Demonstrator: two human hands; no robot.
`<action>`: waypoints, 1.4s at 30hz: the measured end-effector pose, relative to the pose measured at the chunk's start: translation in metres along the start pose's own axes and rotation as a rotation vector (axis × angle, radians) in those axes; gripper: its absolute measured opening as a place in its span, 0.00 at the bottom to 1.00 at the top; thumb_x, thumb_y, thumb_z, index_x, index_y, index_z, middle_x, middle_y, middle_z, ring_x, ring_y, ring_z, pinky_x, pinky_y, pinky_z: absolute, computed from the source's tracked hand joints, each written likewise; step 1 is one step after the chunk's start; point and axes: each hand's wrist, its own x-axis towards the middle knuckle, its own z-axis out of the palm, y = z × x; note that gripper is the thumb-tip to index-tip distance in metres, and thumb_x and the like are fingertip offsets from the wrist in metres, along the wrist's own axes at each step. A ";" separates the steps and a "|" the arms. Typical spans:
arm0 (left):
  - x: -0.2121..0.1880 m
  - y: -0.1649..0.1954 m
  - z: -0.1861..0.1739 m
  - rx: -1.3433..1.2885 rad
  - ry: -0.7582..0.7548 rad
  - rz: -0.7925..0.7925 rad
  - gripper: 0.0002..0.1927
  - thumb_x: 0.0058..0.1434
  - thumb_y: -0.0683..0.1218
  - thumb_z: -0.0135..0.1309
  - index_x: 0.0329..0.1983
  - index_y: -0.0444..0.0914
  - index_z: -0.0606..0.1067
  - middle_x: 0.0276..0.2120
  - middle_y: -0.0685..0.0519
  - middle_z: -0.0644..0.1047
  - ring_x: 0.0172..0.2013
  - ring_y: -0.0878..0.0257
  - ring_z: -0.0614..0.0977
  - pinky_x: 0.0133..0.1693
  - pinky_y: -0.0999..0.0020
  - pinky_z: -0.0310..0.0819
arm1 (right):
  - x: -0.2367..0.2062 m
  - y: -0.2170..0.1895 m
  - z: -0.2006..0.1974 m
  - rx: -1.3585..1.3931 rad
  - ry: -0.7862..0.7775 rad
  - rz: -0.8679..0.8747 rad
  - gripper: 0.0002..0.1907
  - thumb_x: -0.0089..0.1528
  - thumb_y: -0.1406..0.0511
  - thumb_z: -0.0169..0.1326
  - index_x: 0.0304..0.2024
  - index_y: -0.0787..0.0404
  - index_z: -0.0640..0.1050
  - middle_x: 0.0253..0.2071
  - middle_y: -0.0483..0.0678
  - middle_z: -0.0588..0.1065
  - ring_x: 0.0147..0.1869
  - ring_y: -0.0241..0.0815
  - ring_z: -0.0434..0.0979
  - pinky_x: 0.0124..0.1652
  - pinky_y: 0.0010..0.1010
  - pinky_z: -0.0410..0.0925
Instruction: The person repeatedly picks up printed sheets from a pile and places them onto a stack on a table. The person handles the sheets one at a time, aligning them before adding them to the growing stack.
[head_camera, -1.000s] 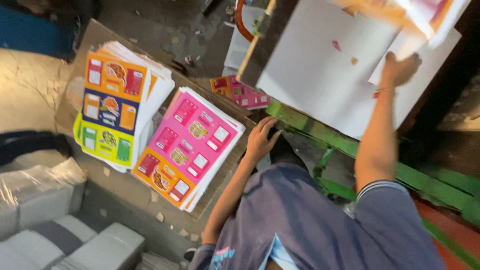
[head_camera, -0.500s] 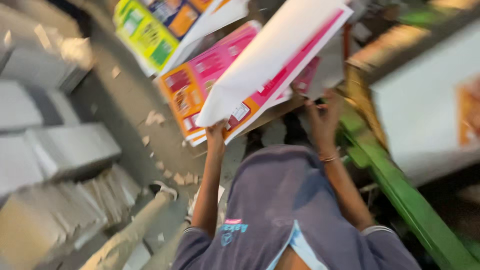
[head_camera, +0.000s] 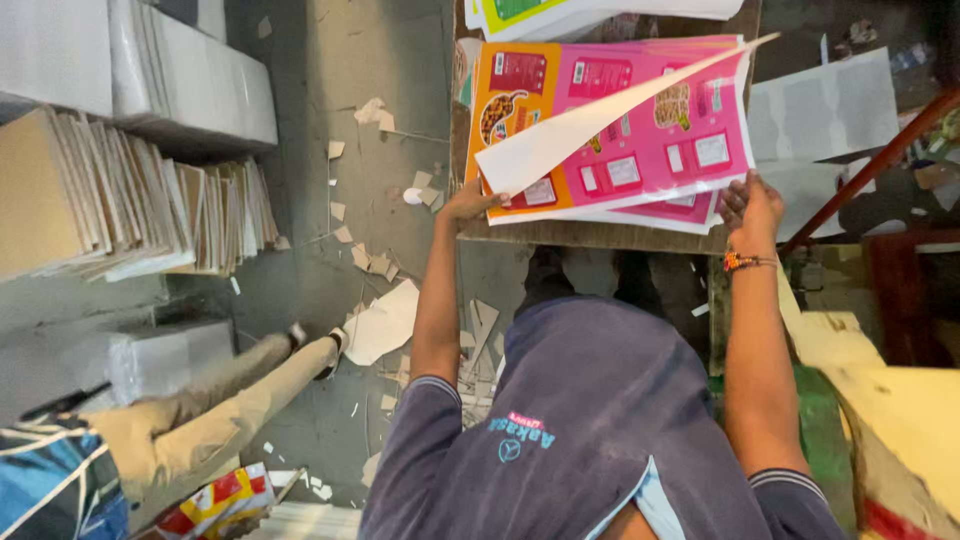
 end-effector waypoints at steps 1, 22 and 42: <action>-0.001 -0.001 -0.002 -0.056 -0.008 -0.026 0.33 0.54 0.56 0.69 0.56 0.33 0.73 0.43 0.52 0.82 0.39 0.70 0.81 0.35 0.70 0.76 | -0.002 0.000 0.001 0.062 0.009 0.050 0.16 0.70 0.55 0.59 0.49 0.59 0.73 0.39 0.48 0.78 0.33 0.39 0.80 0.32 0.31 0.75; 0.020 -0.017 0.008 0.014 0.438 0.181 0.14 0.66 0.49 0.64 0.45 0.33 0.79 0.30 0.57 0.75 0.30 0.72 0.72 0.32 0.74 0.67 | -0.009 0.031 -0.019 -1.138 0.359 -0.574 0.24 0.57 0.56 0.67 0.49 0.62 0.79 0.47 0.58 0.76 0.51 0.61 0.75 0.47 0.51 0.70; 0.047 0.108 0.414 0.150 -0.661 0.419 0.34 0.64 0.43 0.61 0.70 0.36 0.59 0.64 0.48 0.68 0.61 0.58 0.73 0.57 0.63 0.72 | -0.074 -0.054 -0.392 -0.705 1.003 -0.501 0.32 0.73 0.45 0.44 0.68 0.59 0.67 0.60 0.49 0.75 0.56 0.41 0.78 0.59 0.35 0.69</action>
